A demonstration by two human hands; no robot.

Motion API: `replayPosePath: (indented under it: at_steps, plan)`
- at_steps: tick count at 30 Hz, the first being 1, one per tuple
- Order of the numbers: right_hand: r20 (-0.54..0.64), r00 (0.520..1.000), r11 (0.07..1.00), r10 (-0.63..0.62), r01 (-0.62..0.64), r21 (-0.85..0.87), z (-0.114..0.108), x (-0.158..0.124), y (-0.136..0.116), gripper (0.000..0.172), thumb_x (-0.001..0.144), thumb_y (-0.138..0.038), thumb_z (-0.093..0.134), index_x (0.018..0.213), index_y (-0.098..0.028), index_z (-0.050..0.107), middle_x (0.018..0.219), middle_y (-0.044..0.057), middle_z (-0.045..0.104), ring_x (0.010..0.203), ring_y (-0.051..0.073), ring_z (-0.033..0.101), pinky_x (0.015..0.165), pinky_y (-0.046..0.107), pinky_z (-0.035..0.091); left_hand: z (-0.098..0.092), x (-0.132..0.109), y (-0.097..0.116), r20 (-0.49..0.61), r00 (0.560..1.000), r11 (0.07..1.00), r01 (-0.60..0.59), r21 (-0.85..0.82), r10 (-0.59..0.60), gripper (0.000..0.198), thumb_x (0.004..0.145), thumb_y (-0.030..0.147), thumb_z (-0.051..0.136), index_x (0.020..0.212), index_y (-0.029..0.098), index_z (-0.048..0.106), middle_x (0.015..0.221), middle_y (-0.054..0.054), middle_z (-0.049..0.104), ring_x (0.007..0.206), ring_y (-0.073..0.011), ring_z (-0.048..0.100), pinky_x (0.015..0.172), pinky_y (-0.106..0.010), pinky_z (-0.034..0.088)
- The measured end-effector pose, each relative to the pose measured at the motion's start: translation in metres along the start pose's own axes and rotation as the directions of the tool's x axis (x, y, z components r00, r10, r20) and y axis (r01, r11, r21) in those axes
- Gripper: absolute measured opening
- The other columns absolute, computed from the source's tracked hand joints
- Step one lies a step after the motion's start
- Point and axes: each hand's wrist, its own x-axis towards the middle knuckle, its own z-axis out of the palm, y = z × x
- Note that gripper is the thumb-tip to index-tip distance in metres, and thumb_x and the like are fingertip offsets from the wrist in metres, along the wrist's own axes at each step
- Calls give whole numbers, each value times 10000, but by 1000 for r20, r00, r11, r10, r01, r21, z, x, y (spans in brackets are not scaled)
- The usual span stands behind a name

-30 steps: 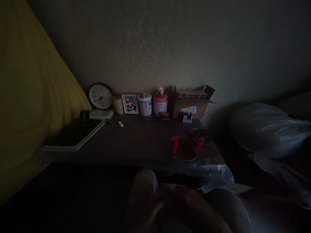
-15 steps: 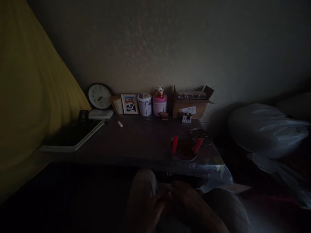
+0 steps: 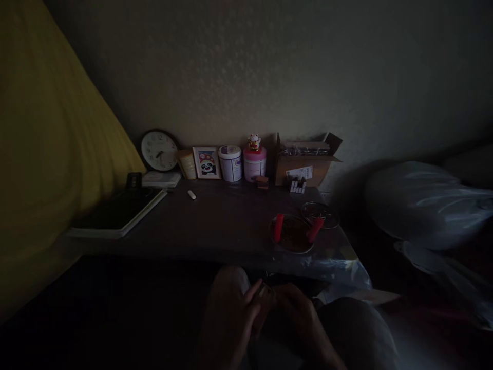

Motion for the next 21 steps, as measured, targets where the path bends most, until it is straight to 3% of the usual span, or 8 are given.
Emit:
replayPosePath:
  at_steps: [1, 3, 6, 8, 15, 21]
  plan:
    - [-5, 1000, 1000, -4, 4, -1, 1, 0, 2, 299, 894, -473, 612, 900, -203, 742, 871, 46, 760, 831, 198, 705, 743, 263, 544, 1, 0, -3, 2, 1000, 1000, 19, -1, -19, 553, 880, 321, 526, 1423, 219, 556, 1299, -78, 731, 1204, -301, 643, 837, -353, 526]
    - [14, 999, 999, -36, 36, -7, 1, -1, 5, 291, 913, -460, 600, 908, -205, 739, 877, 42, 756, 829, 189, 702, 743, 255, 540, 2, 1, -8, 33, 998, 998, 50, -34, -49, 604, 885, 380, 503, 1477, 258, 484, 938, -51, 821, 800, -251, 736, 601, -298, 486]
    - [58, 994, 995, -94, 94, -13, -3, -2, 3, 253, 939, -412, 574, 947, -221, 741, 926, 34, 757, 868, 180, 702, 786, 251, 531, 2, 3, -14, 66, 995, 996, 78, -44, -75, 644, 853, 425, 539, 1482, 304, 469, 607, 29, 730, 431, -142, 557, 463, -233, 348]
    - [59, 992, 993, -110, 111, -26, -4, -2, 0, 234, 940, -392, 573, 930, -229, 742, 907, 26, 755, 851, 174, 702, 782, 245, 527, 3, 5, -16, 60, 994, 994, 91, -64, -87, 635, 822, 411, 561, 1445, 297, 519, 616, 32, 727, 394, -116, 497, 437, -225, 309]
    - [69, 993, 994, -91, 95, -50, -5, -3, 0, 220, 928, -392, 589, 873, -234, 731, 861, 19, 739, 821, 174, 700, 757, 238, 530, 11, 8, -14, 10, 997, 990, 77, -121, -76, 538, 770, 389, 580, 1286, 245, 637, 685, 0, 739, 635, -189, 658, 586, -261, 439]
    - [51, 996, 996, -80, 82, -37, -3, -1, 12, 193, 929, -372, 599, 898, -245, 742, 896, 21, 740, 841, 172, 694, 791, 238, 523, 15, 2, -1, -18, 994, 994, 104, -25, -105, 576, 790, 452, 583, 1302, 189, 608, 556, 24, 659, 495, -170, 577, 446, -246, 333]
